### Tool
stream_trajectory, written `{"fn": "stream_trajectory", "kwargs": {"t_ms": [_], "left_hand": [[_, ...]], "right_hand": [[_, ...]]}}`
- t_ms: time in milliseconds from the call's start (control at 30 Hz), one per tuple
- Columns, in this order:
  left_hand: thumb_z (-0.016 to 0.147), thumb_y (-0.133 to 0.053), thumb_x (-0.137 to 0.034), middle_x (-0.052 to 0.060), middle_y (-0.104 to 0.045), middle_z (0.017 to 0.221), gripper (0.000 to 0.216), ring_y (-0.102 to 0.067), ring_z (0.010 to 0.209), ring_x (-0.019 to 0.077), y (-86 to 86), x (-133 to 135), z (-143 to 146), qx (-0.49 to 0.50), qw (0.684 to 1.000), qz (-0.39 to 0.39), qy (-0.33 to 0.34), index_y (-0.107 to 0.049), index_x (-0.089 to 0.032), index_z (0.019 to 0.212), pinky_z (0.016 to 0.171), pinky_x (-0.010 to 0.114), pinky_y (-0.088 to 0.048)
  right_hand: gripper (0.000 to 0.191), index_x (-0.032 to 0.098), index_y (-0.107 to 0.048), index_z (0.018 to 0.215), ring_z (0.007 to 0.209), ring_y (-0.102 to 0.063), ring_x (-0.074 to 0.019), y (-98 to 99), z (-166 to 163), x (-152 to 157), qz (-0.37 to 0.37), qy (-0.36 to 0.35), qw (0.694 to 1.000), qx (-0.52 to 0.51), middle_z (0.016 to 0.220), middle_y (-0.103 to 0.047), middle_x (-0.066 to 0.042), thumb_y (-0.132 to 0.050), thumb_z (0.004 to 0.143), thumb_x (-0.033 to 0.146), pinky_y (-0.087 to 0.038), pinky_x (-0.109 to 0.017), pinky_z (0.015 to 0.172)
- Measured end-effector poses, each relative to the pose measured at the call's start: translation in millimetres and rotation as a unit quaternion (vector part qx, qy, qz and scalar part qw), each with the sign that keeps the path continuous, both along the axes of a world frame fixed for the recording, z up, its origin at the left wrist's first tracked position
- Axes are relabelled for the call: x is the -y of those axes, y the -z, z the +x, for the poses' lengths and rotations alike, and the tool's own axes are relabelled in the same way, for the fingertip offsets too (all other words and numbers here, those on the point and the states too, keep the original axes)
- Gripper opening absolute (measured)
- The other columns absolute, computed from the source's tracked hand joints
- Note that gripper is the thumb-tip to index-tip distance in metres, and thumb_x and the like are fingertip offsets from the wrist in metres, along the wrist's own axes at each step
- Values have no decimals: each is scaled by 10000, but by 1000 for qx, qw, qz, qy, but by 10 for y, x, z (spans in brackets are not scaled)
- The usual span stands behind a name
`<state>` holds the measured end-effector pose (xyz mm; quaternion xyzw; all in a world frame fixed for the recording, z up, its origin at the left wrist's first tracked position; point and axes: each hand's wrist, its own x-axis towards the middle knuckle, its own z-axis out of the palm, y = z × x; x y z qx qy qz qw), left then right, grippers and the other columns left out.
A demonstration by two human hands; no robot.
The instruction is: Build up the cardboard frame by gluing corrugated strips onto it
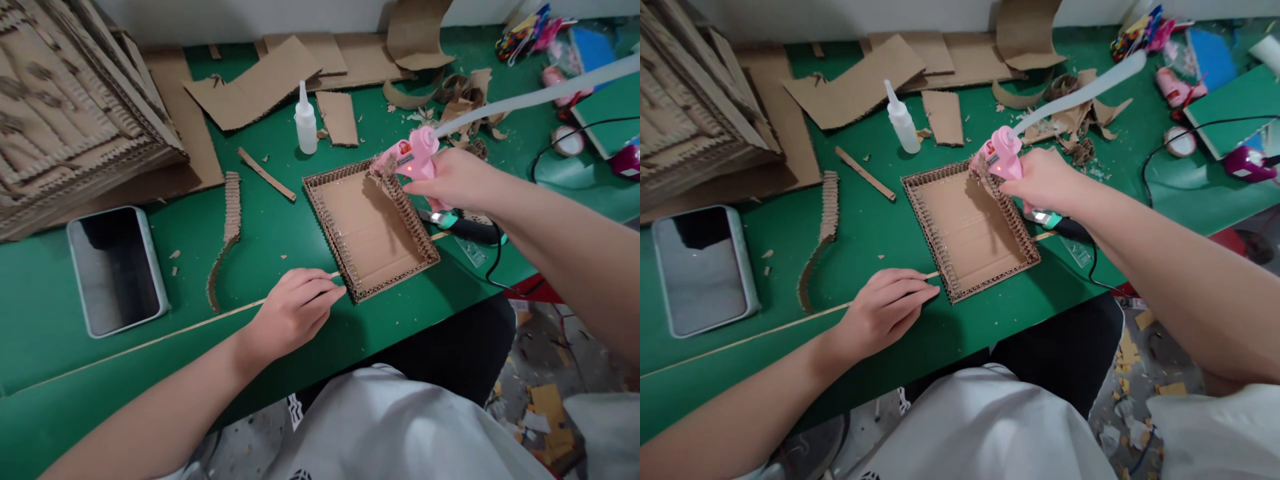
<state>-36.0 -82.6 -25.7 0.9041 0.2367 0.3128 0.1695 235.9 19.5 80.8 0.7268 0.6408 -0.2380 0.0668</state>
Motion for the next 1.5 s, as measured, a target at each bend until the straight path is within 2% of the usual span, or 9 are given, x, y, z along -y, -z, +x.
{"fn": "stream_trajectory", "kwargs": {"t_ms": [133, 300, 633, 900, 1200, 1500], "left_hand": [[868, -509, -82, 45, -704, 917, 224, -627, 956, 186, -1, -1, 0, -2, 1000, 4, 0, -614, -159, 1051, 826, 318, -494], [866, -512, -76, 41, -704, 921, 227, -625, 957, 186, -4, 2, 6, 0, 1000, 2, 1, -610, -158, 1054, 830, 319, -494], [855, -529, -64, 46, -700, 930, 236, -618, 968, 194, 2, 5, 2, 1, 1000, -6, 3, -609, -147, 1061, 841, 326, -487], [853, -531, -61, 45, -699, 927, 237, -618, 971, 186, 0, 9, 1, 0, 1000, -6, 1, -612, -153, 1056, 841, 318, -484], [855, -526, -66, 45, -700, 920, 232, -624, 963, 184, 8, -4, -4, 3, 1000, -4, 4, -612, -149, 1054, 828, 321, -494], [864, -513, -70, 42, -703, 918, 230, -624, 958, 184, 7, -9, -9, 2, 1000, -1, 1, -607, -157, 1055, 828, 318, -493]], "right_hand": [[316, 173, -525, 462, 447, -484, -114, 30, 52, -7, 7, 24, 1000, -16, 410, -513, -26, -578, 758, 269, -377, -277, 495], [281, 164, -562, 513, 457, -506, -120, 54, 38, -33, 19, 29, 999, -34, 457, -550, -23, -599, 763, 286, -412, -288, 529], [283, 142, -601, 564, 512, -514, -132, 83, -12, -44, -1, -12, 999, 32, 465, -551, -33, -542, 787, 306, -388, -297, 570], [267, 127, -606, 564, 560, -522, -137, 67, -27, -42, -5, 2, 999, 36, 499, -559, -43, -539, 784, 263, -384, -294, 612], [296, 123, -585, 516, 504, -515, -116, 82, 24, -33, 3, 21, 1000, 19, 449, -531, -32, -545, 779, 253, -395, -274, 577], [285, 158, -540, 482, 464, -479, -114, 72, 67, -24, 11, 22, 999, 23, 403, -499, -27, -546, 761, 219, -353, -278, 499]]}}
